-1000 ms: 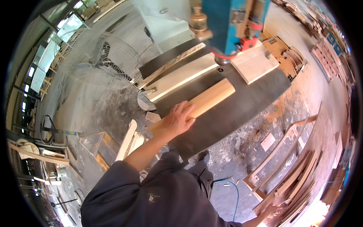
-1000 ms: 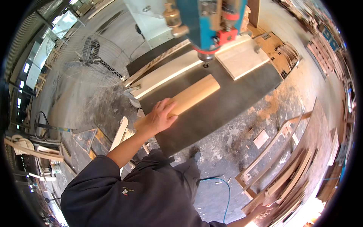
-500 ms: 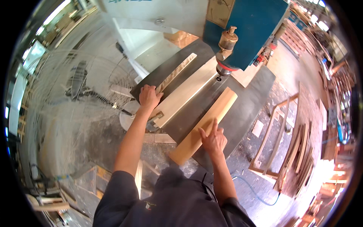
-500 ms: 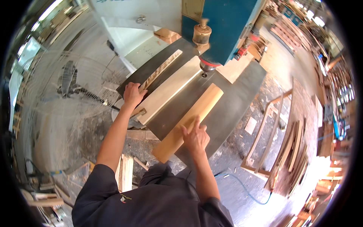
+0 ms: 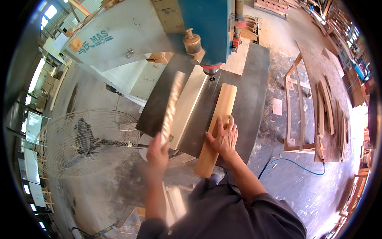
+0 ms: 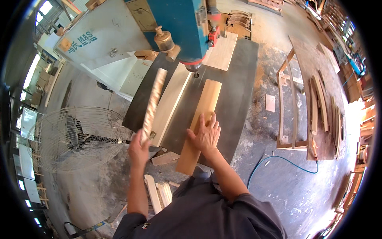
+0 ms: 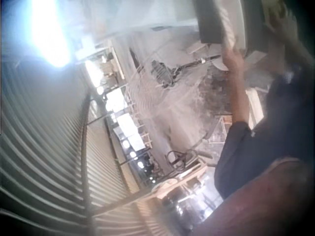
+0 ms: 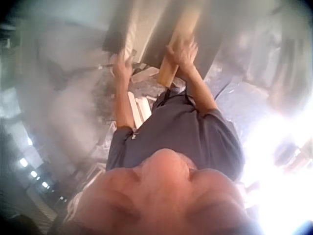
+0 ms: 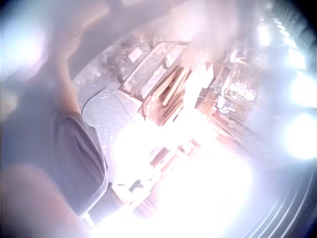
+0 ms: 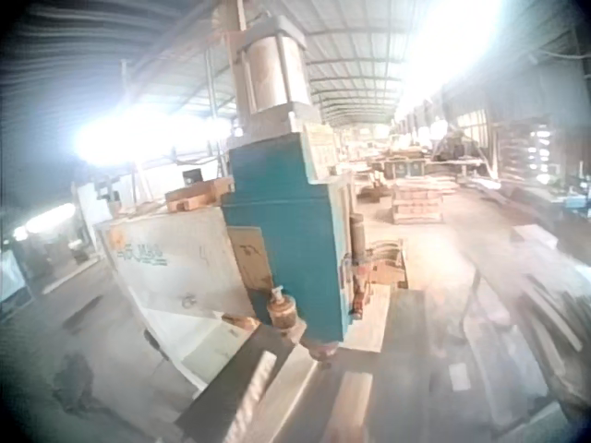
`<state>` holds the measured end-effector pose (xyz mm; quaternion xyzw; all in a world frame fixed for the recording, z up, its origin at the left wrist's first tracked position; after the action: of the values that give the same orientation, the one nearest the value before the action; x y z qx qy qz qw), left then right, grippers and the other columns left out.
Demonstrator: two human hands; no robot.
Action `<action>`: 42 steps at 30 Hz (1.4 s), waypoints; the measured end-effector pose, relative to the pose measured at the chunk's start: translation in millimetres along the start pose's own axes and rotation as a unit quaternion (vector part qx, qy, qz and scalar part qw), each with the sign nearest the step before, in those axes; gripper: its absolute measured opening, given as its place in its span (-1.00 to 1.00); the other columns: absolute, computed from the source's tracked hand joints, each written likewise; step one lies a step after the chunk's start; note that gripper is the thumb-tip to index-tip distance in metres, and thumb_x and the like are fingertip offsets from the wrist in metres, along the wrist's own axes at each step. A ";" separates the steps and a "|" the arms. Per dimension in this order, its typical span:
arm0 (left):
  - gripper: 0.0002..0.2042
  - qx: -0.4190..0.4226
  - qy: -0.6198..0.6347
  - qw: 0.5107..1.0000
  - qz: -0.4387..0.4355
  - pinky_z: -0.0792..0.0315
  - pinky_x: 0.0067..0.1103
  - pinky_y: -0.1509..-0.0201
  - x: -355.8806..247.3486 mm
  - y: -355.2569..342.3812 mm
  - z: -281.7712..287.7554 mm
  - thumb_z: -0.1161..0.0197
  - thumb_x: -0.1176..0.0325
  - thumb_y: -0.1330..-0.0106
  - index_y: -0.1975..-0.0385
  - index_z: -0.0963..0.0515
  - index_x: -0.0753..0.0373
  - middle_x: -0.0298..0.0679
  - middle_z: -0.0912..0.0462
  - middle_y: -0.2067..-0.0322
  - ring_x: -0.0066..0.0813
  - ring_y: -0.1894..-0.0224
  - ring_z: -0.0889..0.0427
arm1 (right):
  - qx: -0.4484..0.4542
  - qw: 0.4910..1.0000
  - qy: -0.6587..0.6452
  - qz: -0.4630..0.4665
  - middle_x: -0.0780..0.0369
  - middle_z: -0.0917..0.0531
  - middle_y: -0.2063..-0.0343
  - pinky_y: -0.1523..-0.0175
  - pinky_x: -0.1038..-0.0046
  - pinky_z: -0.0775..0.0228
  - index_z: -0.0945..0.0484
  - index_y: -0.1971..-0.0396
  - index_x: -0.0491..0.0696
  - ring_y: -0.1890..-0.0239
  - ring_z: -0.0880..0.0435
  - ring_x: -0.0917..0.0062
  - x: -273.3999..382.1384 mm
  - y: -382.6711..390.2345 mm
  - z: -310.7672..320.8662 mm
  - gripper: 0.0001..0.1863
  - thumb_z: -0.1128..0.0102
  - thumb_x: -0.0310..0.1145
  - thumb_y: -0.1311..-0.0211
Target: The person uses a vertical spindle moulder to shape the edges of wooden planks. They feed the wood through the machine, then use a handheld air blower to clear sawdust from the cut edges and the machine table. This process is repeated for multiple pieces of wood in a workshop setting.
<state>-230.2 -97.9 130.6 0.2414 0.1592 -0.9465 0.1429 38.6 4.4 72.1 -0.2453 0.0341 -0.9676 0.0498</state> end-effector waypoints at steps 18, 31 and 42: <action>-0.62 -0.040 -0.183 0.974 -0.129 -0.48 -0.20 0.00 -41.3 -17.3 -88.0 -0.35 0.44 -0.28 -0.12 -0.70 0.10 -0.20 -0.54 0.23 -0.06 0.10 -0.57 | -0.007 0.984 -0.116 0.132 -0.26 -0.12 -0.52 -0.61 -0.17 0.10 -0.37 -0.42 -0.15 -0.56 -0.04 -0.31 12.5 14.9 -31.9 -0.23 -0.30 -0.10 -0.28; -0.57 0.087 -0.070 0.973 -0.200 -0.39 -0.13 -0.34 -18.8 -6.0 -62.2 -0.33 0.40 -0.24 -0.14 -0.65 0.28 -0.03 -0.54 -0.22 0.06 -0.23 -0.52 | -0.069 0.990 -0.104 0.069 -0.31 -0.12 -0.51 -0.62 -0.18 0.17 -0.31 -0.41 -0.31 -0.57 0.02 -0.35 75.0 -4.2 -73.9 -0.29 -0.17 -0.25 -0.35; -0.15 0.210 -0.088 0.901 -0.368 0.06 0.13 -0.62 -10.9 48.4 -38.6 -0.50 0.07 -0.02 -0.38 -0.44 0.28 0.16 -0.24 -0.49 0.22 -0.58 -0.11 | -0.073 0.996 -0.021 0.056 -0.22 -0.17 -0.52 -0.66 -0.03 0.14 -0.27 -0.43 -0.34 -0.59 -0.03 -0.22 72.7 -9.7 -90.8 -0.33 -0.07 -0.25 -0.47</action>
<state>-188.4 -125.4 92.7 0.1062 0.0207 -0.9604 -0.2567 -69.1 9.6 27.6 -0.2662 0.1176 -0.9528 0.0865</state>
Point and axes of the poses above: each hand's wrist, its own y-axis away from the middle knuckle, its own z-axis out of the back of the hand, x = y × z, the point moved 2 cm from there along -y, towards the middle knuckle
